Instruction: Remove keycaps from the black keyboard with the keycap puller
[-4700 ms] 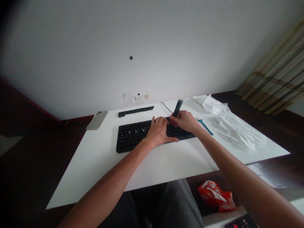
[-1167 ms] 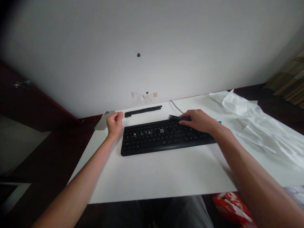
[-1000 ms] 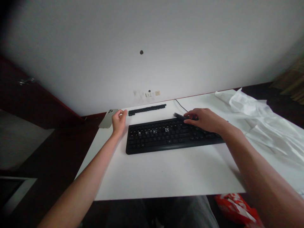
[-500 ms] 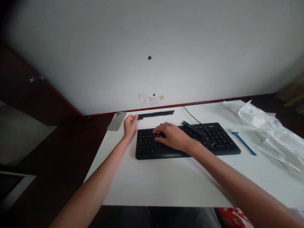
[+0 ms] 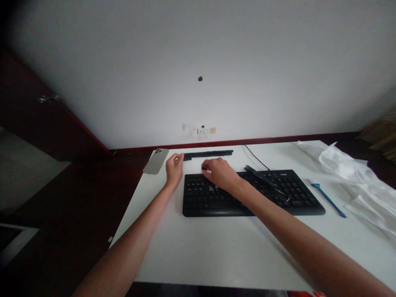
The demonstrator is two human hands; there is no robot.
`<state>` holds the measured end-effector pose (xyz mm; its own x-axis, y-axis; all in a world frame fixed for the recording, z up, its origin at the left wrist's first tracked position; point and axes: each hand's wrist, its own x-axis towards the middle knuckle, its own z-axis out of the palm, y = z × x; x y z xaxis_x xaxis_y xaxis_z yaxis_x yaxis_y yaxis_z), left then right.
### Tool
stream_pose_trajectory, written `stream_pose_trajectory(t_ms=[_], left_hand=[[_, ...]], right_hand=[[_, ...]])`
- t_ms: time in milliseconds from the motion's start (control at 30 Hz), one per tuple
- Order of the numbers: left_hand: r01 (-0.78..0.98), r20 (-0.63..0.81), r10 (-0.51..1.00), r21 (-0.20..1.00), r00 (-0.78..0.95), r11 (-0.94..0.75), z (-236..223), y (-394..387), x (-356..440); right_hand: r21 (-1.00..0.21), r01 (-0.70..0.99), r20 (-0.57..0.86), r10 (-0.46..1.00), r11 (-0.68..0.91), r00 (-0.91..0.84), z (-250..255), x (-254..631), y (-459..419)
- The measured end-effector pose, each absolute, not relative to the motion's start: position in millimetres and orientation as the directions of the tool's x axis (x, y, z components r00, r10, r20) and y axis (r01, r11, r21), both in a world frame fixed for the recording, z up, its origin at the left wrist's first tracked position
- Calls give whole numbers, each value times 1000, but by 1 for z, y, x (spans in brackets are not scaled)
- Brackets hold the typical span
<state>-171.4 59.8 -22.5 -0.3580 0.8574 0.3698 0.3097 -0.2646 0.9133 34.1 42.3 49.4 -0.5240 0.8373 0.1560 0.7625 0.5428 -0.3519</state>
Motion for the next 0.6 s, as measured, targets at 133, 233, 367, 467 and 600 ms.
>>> stream_pose_trajectory(t_ms=[133, 233, 367, 467, 600], left_hand=[[295, 366, 859, 917, -357, -268, -22, 60, -172], [285, 362, 864, 920, -351, -269, -22, 61, -172], [282, 364, 862, 920, -353, -273, -23, 61, -172], [295, 372, 859, 915, -352, -276, -23, 61, -172], [305, 376, 860, 911, -344, -277, -21, 60, -170]], right_hand=[[-193, 861, 56, 882, 470, -469, 38, 20, 70], [-177, 871, 41, 888, 458, -459, 27, 13, 81], [-222, 878, 62, 904, 425, -422, 20, 20, 83], [-227, 899, 53, 926, 375, -373, 19, 29, 81], [-172, 920, 22, 935, 351, -353, 21, 23, 80]])
